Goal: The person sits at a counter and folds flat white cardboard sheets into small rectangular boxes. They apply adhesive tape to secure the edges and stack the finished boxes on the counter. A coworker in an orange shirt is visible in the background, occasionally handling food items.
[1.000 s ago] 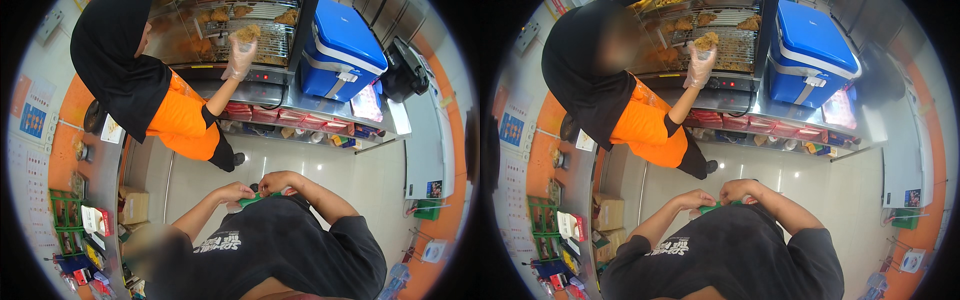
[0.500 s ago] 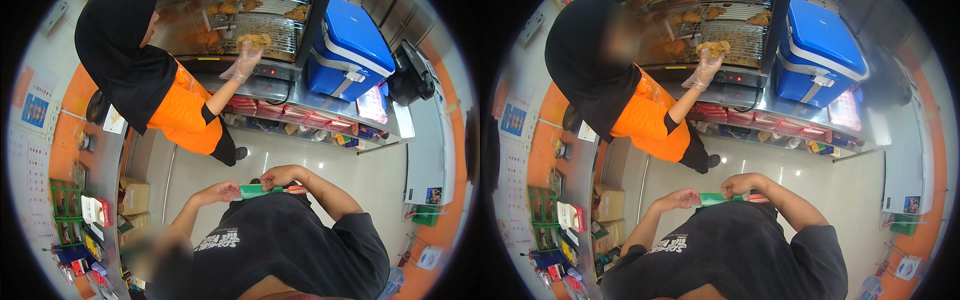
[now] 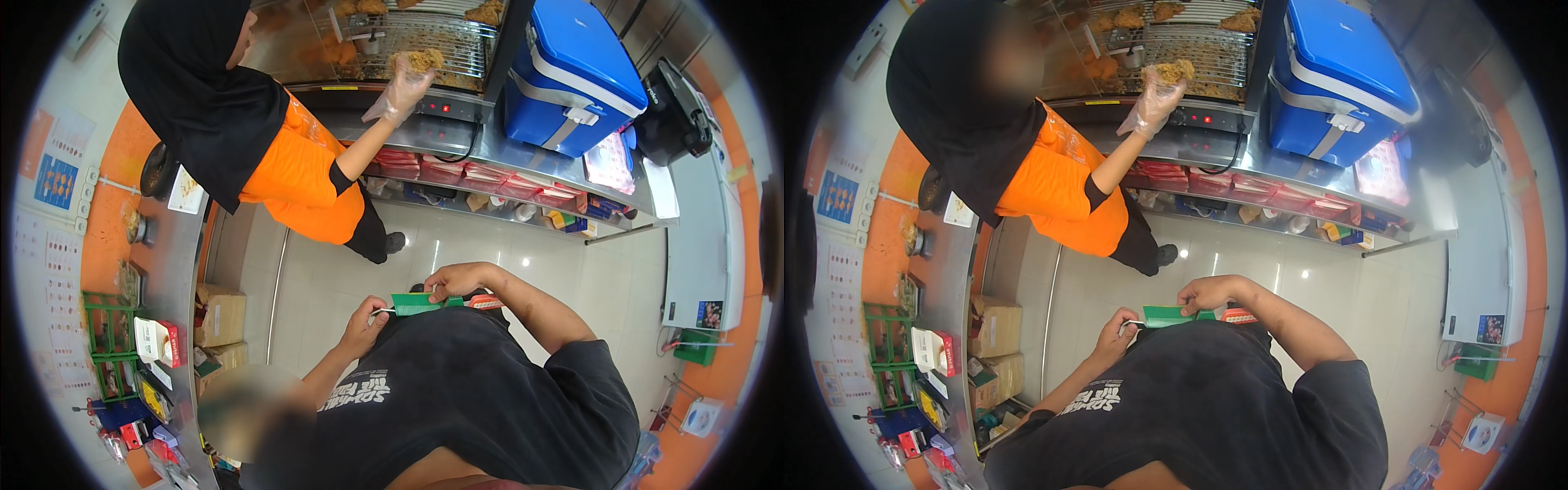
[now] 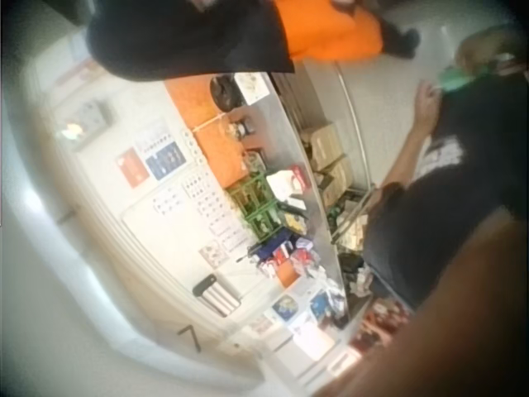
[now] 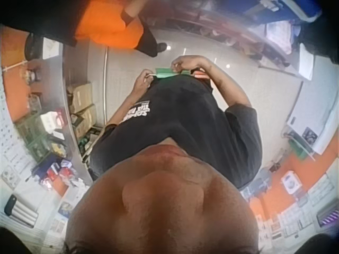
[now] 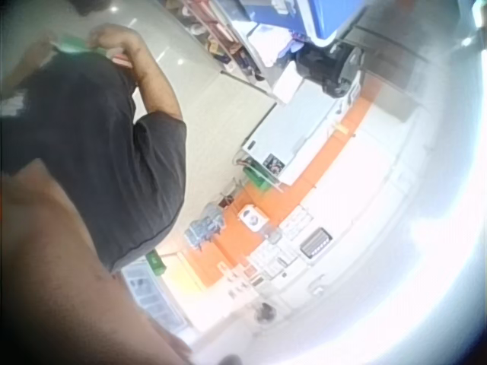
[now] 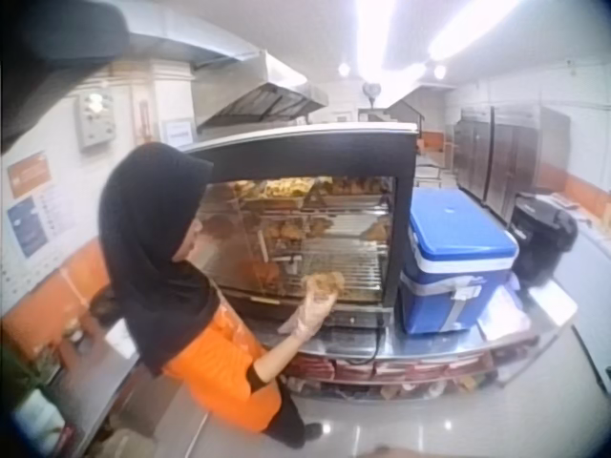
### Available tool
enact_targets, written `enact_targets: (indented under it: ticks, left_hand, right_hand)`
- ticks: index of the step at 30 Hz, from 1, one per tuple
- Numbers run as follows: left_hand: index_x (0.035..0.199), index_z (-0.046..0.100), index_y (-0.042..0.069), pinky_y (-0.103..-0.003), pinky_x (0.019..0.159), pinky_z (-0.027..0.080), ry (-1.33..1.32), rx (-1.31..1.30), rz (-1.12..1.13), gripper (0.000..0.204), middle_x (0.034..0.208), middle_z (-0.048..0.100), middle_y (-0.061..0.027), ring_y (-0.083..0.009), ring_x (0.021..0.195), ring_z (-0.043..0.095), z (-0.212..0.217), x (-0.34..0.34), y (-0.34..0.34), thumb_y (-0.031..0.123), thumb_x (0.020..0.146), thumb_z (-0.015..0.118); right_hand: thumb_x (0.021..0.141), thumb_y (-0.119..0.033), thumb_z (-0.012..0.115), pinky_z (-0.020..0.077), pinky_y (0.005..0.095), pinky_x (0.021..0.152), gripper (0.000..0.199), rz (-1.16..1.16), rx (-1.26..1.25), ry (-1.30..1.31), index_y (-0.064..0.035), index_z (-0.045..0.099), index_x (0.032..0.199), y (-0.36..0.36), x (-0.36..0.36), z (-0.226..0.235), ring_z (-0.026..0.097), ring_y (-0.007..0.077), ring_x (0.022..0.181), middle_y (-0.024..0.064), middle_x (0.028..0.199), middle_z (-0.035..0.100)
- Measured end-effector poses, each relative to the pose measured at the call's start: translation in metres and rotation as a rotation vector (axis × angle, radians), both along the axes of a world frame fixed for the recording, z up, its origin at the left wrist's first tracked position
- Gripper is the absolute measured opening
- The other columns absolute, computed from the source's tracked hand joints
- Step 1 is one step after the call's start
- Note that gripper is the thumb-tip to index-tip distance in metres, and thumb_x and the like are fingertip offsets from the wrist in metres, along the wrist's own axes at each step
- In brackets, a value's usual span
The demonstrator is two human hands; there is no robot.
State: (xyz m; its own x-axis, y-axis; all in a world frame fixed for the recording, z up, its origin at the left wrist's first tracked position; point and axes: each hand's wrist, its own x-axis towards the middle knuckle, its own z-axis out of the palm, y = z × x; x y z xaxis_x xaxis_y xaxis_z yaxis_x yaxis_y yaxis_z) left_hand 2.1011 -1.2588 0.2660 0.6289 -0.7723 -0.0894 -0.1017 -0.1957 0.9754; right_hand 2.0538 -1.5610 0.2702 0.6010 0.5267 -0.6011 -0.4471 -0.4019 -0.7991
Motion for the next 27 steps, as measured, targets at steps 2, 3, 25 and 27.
enact_targets:
  ticks: [2,3,25,27]
  left_hand:
    - [0.099,0.055,0.003,-0.031,0.086,0.045,-0.014,-0.012,0.060,0.030,0.093,0.057,-0.0079,-0.0181,0.091,0.056,0.002,-0.005,-0.004,0.032,0.100,0.058]
    - [0.097,0.055,0.003,-0.031,0.084,0.045,-0.022,-0.018,0.091,0.029,0.091,0.057,-0.0077,-0.0179,0.089,0.055,0.003,-0.006,-0.005,0.032,0.100,0.059]
    - [0.101,0.070,0.005,-0.034,0.083,0.050,0.161,0.424,-0.408,0.027,0.096,0.068,-0.0044,-0.0177,0.089,0.063,0.074,0.041,-0.014,0.030,0.094,0.065]
    - [0.100,0.070,0.004,-0.035,0.082,0.051,-0.085,0.400,-0.450,0.025,0.096,0.069,-0.0068,-0.0198,0.087,0.064,0.082,0.038,-0.018,0.027,0.093,0.068]
  right_hand:
    - [0.095,-0.029,0.064,0.0446,0.0331,0.081,0.026,0.001,-0.009,-0.005,-0.0070,0.065,0.109,0.000,-0.001,0.000,0.059,0.0161,0.088,0.0042,0.092,0.068]
    - [0.095,-0.029,0.064,0.0447,0.0331,0.081,0.026,-0.005,-0.015,-0.010,-0.0072,0.065,0.109,0.001,-0.002,0.002,0.059,0.0162,0.088,0.0043,0.092,0.068]
    - [0.095,-0.034,0.059,0.0473,0.0426,0.085,0.034,0.000,-0.235,-0.146,-0.0068,0.062,0.115,0.011,-0.023,0.044,0.064,0.0315,0.098,0.0147,0.103,0.069]
    - [0.095,-0.034,0.059,0.0474,0.0429,0.086,0.035,0.014,-0.255,-0.145,-0.0068,0.062,0.116,0.012,-0.022,0.052,0.064,0.0320,0.100,0.0151,0.104,0.069]
